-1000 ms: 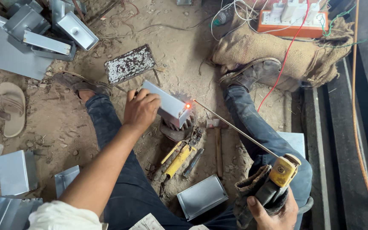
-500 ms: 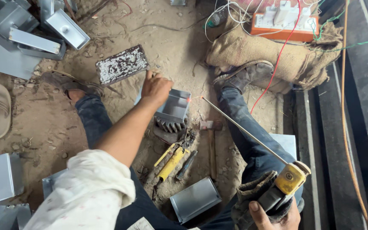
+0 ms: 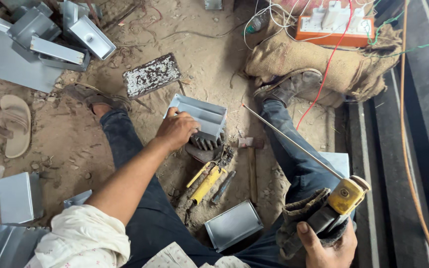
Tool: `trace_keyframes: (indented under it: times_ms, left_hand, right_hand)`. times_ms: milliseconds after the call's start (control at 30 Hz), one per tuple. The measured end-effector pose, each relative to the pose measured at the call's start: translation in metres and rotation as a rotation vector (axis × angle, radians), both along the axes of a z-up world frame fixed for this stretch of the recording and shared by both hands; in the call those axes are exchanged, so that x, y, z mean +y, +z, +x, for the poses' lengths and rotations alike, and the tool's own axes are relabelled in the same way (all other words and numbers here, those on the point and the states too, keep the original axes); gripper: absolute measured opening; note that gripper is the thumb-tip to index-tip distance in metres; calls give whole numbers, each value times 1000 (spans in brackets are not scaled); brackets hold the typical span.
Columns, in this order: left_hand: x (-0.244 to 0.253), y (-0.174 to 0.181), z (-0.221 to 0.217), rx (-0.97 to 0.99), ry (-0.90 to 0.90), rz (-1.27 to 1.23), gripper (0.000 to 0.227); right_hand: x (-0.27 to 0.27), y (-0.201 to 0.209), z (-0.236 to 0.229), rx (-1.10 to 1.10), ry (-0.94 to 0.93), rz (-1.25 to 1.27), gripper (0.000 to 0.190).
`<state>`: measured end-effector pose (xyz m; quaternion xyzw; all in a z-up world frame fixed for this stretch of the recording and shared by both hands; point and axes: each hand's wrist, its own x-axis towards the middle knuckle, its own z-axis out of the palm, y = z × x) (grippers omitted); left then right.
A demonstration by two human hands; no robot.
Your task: The person sits on the ground and uses a hammer to tap a small metal box into position. Then, using a welding torch, the person welds the seams of the metal box, producing sparks. The person repositions the box and continues welding other seams.
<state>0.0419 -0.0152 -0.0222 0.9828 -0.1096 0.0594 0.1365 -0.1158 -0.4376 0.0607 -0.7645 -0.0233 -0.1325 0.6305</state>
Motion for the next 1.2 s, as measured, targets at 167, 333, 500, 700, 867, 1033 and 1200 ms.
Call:
trace_keyframes:
  times_ms: [167,333,500,700,867,1033,1200]
  left_hand:
    - [7,25,16,59,0,-4,9]
    - [21,39,36,207,55,-29,19]
    - [11,30,38,172,303,-96,21]
    - [-3,41,9,314,275,156,62]
    - [-9,44,2,153,186,229,80]
    - [-3,37,22,83,174,208,89]
    - [6,34,20,-37,109,110,75]
  right_hand:
    - [-10,-2,-6,17,-12,-19,68]
    - [-9,-6,-8,3,14,23,71]
    - [-11,-6,-5,21,40,14,70]
    - [-16,5,3,111,42,-73,71]
    - [4,11,5,90,28,-65,65]
    - [20,26,7,68,28,-89,62]
    - [31,35,10,63,53,-142,61]
